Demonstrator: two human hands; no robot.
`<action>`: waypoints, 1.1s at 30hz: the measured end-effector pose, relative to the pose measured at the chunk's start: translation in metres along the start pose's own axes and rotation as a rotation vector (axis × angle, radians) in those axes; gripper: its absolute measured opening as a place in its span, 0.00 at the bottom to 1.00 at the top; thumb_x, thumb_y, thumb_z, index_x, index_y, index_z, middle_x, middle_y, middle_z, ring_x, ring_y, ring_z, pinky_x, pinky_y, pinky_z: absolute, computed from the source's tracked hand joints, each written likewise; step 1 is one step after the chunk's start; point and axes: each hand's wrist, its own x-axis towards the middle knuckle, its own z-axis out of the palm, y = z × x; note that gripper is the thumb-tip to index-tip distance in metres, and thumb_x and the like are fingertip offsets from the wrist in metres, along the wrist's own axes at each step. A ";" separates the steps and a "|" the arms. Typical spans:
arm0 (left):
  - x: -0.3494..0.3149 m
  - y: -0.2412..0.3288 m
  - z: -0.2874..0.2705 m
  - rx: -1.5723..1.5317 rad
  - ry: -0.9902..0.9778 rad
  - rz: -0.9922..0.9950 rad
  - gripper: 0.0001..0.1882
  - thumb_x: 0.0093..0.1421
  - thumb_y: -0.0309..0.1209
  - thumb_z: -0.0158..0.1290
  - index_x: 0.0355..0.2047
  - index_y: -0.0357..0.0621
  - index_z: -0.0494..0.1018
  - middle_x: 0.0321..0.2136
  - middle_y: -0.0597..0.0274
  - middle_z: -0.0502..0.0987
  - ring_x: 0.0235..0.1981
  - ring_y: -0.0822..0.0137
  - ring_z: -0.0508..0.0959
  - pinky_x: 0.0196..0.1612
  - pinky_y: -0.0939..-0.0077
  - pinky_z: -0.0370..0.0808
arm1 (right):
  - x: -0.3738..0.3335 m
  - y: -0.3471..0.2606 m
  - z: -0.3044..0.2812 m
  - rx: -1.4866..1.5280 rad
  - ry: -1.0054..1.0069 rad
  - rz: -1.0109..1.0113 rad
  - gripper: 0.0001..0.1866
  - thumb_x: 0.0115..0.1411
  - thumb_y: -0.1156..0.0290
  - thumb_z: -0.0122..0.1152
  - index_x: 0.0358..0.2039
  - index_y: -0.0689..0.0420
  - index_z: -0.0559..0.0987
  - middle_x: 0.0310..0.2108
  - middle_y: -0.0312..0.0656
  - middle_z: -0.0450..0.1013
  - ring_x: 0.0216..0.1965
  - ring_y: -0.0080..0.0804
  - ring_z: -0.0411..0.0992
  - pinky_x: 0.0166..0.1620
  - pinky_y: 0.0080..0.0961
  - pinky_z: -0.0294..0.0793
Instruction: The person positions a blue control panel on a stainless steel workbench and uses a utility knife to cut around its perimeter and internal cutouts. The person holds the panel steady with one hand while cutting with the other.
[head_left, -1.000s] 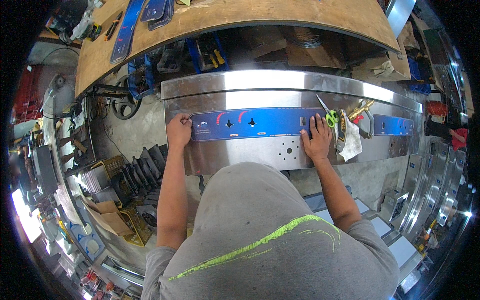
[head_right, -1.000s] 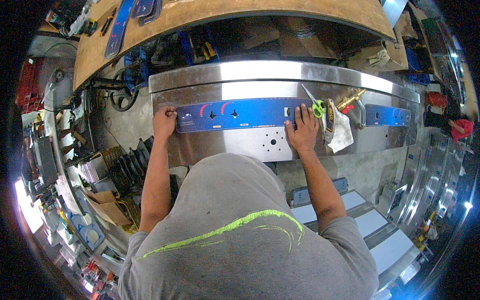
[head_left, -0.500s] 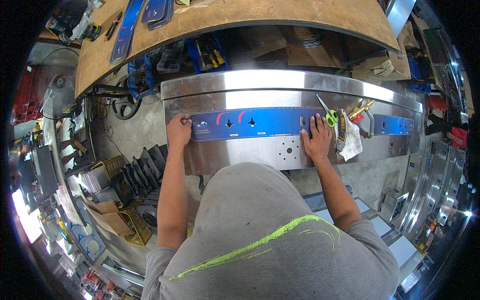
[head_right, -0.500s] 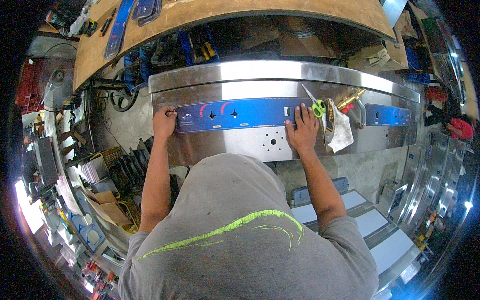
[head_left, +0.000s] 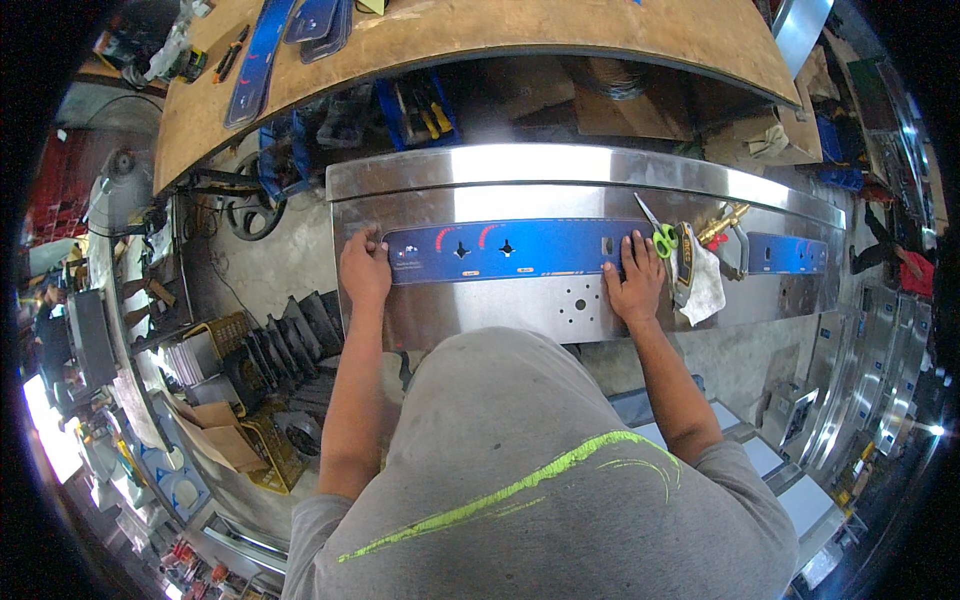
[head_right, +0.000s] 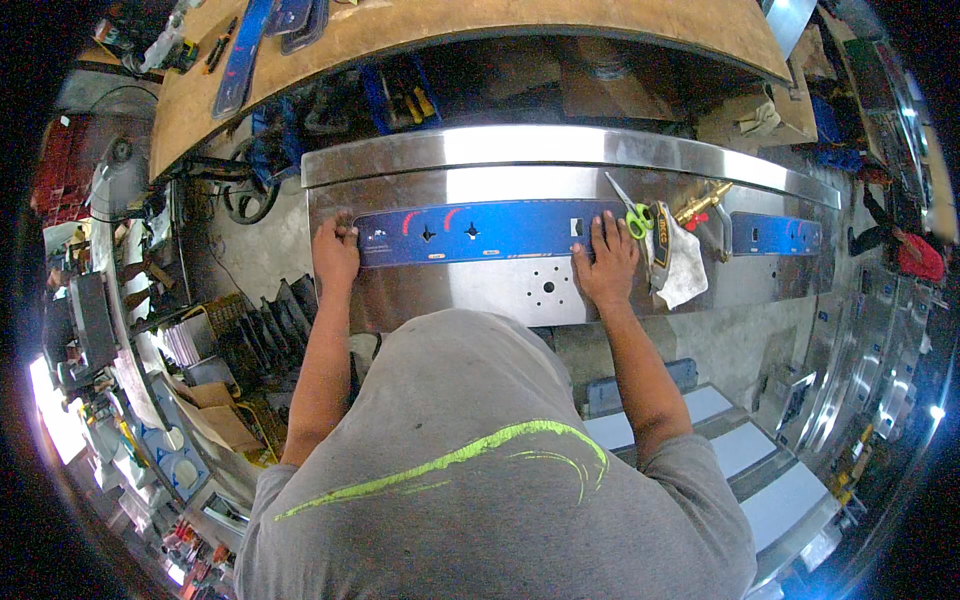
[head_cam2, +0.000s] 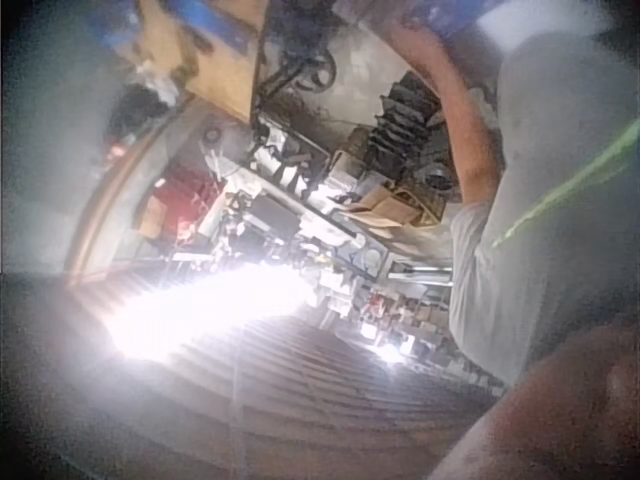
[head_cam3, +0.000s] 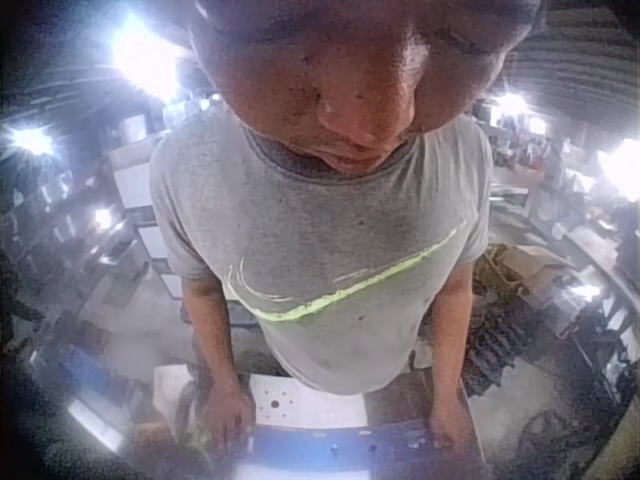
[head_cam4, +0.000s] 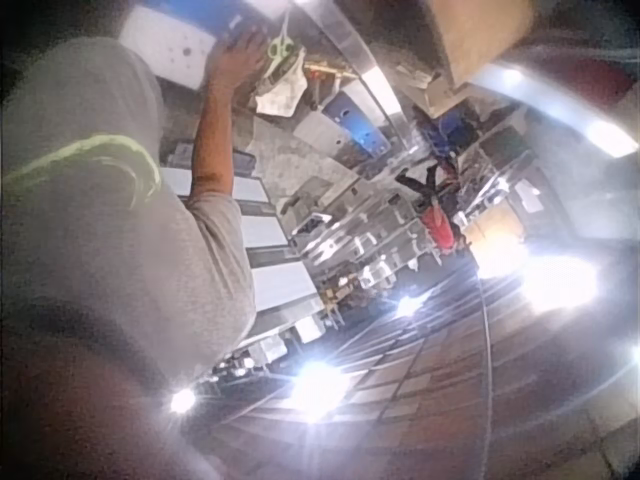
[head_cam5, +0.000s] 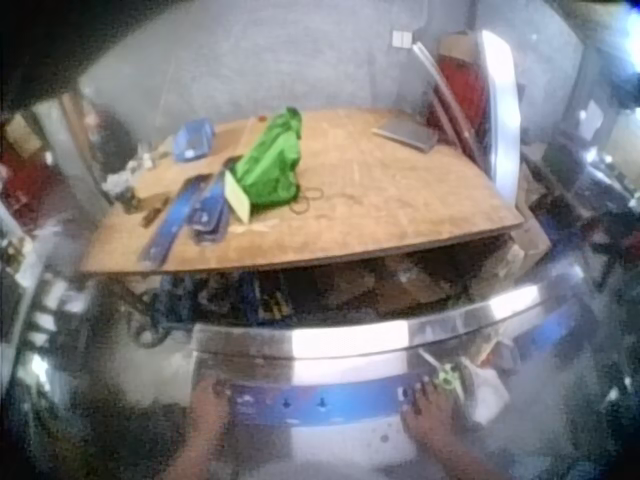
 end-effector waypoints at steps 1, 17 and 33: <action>-0.004 -0.004 0.004 0.031 0.083 0.069 0.16 0.59 0.27 0.61 0.49 0.48 0.80 0.44 0.57 0.79 0.49 0.52 0.77 0.54 0.58 0.71 | 0.000 0.000 -0.001 -0.005 -0.006 0.008 0.34 0.64 0.48 0.58 0.65 0.55 0.73 0.70 0.46 0.62 0.70 0.52 0.57 0.68 0.54 0.53; -0.018 -0.038 -0.010 0.316 0.014 0.612 0.27 0.65 0.38 0.53 0.65 0.64 0.70 0.63 0.58 0.67 0.65 0.50 0.65 0.67 0.46 0.56 | -0.002 0.001 0.000 0.040 0.015 0.000 0.34 0.64 0.49 0.57 0.65 0.55 0.73 0.71 0.47 0.61 0.71 0.54 0.57 0.68 0.58 0.52; -0.005 -0.043 -0.035 0.542 -0.302 0.586 0.41 0.64 0.58 0.51 0.74 0.65 0.55 0.76 0.58 0.47 0.75 0.46 0.48 0.70 0.29 0.44 | -0.001 0.000 -0.001 0.008 -0.013 0.021 0.34 0.64 0.48 0.57 0.65 0.54 0.72 0.71 0.45 0.61 0.72 0.50 0.56 0.70 0.54 0.51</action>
